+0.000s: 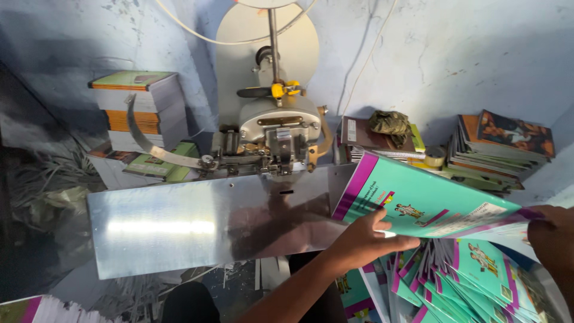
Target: The person repeatedly picks up a book cover, opens it, places it on a sewing machine, and sews the spine. The person then removes the bound book and places it on a growing stack. This cycle is repeated multiple times.
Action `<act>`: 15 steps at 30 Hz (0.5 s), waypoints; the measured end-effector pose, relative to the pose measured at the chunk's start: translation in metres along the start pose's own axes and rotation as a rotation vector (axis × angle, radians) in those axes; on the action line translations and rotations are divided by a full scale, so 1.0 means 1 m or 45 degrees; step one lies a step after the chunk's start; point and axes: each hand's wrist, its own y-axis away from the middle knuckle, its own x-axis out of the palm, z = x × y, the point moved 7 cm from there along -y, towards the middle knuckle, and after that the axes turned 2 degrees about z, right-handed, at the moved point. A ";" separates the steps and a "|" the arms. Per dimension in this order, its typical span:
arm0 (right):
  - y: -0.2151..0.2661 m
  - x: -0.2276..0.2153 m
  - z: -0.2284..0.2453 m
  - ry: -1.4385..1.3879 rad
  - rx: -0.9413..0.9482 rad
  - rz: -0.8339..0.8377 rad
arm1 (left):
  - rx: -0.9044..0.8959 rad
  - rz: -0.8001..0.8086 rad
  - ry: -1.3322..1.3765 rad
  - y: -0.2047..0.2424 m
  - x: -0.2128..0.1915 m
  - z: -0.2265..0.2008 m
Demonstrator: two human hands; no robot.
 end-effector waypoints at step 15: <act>0.131 -0.053 0.088 0.349 -0.001 -0.326 | -0.617 -0.478 0.953 -0.047 0.076 -0.005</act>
